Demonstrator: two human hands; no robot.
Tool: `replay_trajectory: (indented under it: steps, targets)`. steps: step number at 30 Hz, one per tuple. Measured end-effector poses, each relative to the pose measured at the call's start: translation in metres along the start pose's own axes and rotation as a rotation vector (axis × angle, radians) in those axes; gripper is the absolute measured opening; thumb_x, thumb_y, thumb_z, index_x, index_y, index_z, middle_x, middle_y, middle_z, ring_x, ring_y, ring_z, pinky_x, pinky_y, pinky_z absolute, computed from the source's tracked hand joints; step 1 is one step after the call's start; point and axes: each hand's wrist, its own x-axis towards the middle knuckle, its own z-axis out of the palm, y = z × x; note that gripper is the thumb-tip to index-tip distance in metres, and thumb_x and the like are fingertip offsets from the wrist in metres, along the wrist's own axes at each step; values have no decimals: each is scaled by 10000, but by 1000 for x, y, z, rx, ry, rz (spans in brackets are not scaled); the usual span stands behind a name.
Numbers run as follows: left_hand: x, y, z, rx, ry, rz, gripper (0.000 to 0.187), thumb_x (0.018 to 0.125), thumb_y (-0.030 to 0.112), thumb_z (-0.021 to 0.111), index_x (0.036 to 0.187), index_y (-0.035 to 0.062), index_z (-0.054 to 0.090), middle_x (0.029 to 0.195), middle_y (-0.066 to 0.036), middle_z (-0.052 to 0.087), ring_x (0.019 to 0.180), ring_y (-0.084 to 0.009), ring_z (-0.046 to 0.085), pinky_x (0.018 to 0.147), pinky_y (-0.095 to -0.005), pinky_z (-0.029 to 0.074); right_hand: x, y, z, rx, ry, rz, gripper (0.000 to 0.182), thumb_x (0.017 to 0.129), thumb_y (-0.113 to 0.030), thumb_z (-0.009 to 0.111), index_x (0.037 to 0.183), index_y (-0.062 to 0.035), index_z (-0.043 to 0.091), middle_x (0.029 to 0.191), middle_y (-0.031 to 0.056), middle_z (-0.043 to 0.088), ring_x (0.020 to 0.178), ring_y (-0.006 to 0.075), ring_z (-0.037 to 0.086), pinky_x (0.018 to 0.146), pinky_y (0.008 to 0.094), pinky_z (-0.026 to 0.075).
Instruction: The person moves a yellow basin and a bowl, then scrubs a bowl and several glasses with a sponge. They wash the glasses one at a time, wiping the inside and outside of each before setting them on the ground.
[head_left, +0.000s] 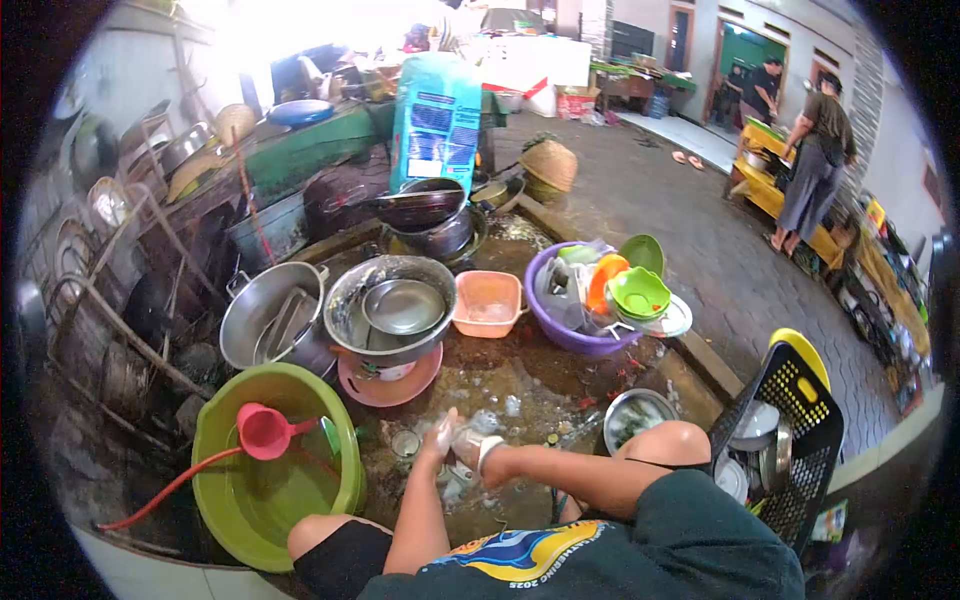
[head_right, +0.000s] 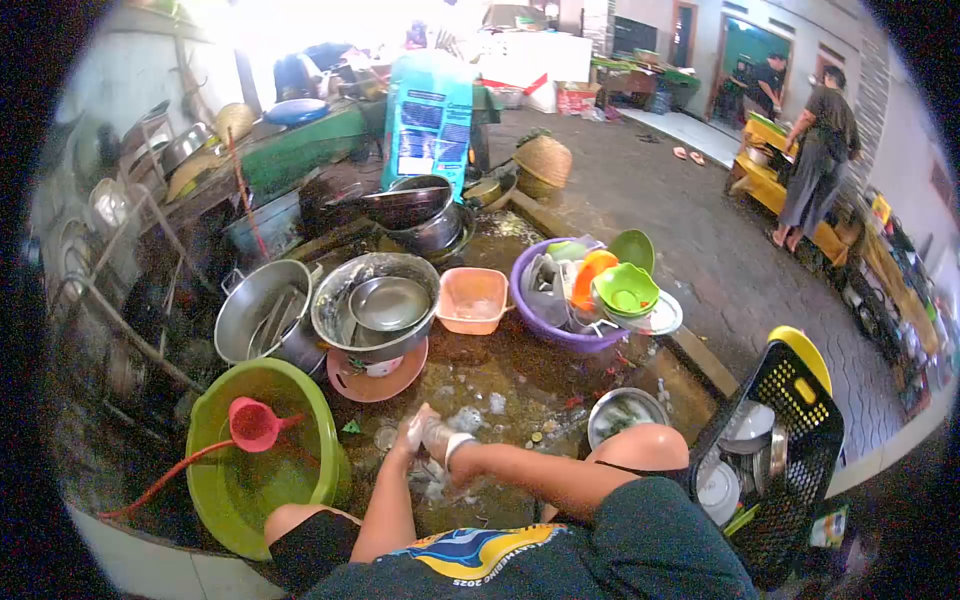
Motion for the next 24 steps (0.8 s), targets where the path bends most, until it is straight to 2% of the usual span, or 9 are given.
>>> replay_trajectory:
  steps: [3, 6, 9, 11, 13, 14, 17, 23, 24]
  targets:
    - [-25, 47, -16, -634, -411, 139, 609, 788, 575, 374, 1045, 39, 507, 1020, -91, 520, 951, -183, 481, 848, -335, 384, -17, -41, -75, 972, -79, 269, 546, 655, -102, 598, 1156, -27, 395, 1155, 128, 445, 1022, 206, 463, 837, 312, 398]
    - [-40, 61, -3, -831, -317, 389, 362, 800, 403, 512, 939, 70, 541, 950, -43, 551, 842, -139, 532, 751, -276, 432, -19, -12, -66, 2095, 47, 223, 263, 777, -121, 532, 1038, -88, 507, 914, 18, 540, 797, 112, 520, 700, 255, 429]
    - [-21, 42, -2, -441, -84, 396, 191, 777, 233, 573, 869, 69, 542, 879, -34, 570, 789, -123, 547, 705, -252, 445, -25, -25, -46, 1701, 160, 233, 290, 778, -127, 525, 1059, -69, 483, 1015, 34, 532, 863, 121, 521, 727, 263, 428]
    - [-13, 31, -7, -523, -364, 219, 110, 749, 104, 575, 847, 60, 552, 812, -22, 579, 761, -118, 550, 688, -254, 449, -20, 8, -12, 1105, -76, 303, 461, 688, -109, 583, 1116, -41, 423, 1080, 71, 511, 932, 162, 508, 770, 282, 415]
    - [-21, 21, 4, -414, -349, 201, 86, 744, 100, 568, 824, 68, 566, 786, -24, 584, 731, -128, 554, 671, -262, 457, -33, -60, -57, -250, -176, 37, 656, 637, -232, 626, 1194, -21, 352, 1188, 152, 422, 1084, 242, 427, 938, 304, 312]
    - [-24, 11, 12, -525, -277, 45, 112, 757, 137, 546, 845, 70, 569, 797, -31, 588, 729, -138, 561, 660, -272, 461, -25, -3, 0, -403, 138, -160, 615, 588, -308, 637, 1083, 13, 465, 1059, 210, 508, 974, 271, 509, 830, 331, 400]
    - [-35, 7, 32, -724, -275, -386, 364, 819, 310, 362, 968, 38, 552, 886, -106, 599, 754, -238, 590, 650, -365, 489, -21, -41, -85, -120, -298, 240, 423, 599, -314, 641, 839, 30, 583, 849, 207, 590, 768, 269, 585, 664, 362, 450]
    - [-47, 19, 42, -895, -614, -250, 344, 825, 288, 361, 997, 46, 534, 966, -108, 581, 859, -254, 582, 667, -432, 499, -14, 39, -71, 99, 201, 746, 185, 605, -243, 592, 667, -72, 623, 609, 147, 575, 580, 266, 577, 559, 346, 446]
    - [-62, 42, 46, -1009, -628, -215, 356, 831, 290, 349, 1040, 51, 508, 975, -111, 577, 864, -261, 580, 670, -436, 498, -15, 51, -61, 304, 564, 703, 189, 632, -249, 580, 645, -65, 620, 597, 144, 574, 578, 272, 574, 544, 354, 443]
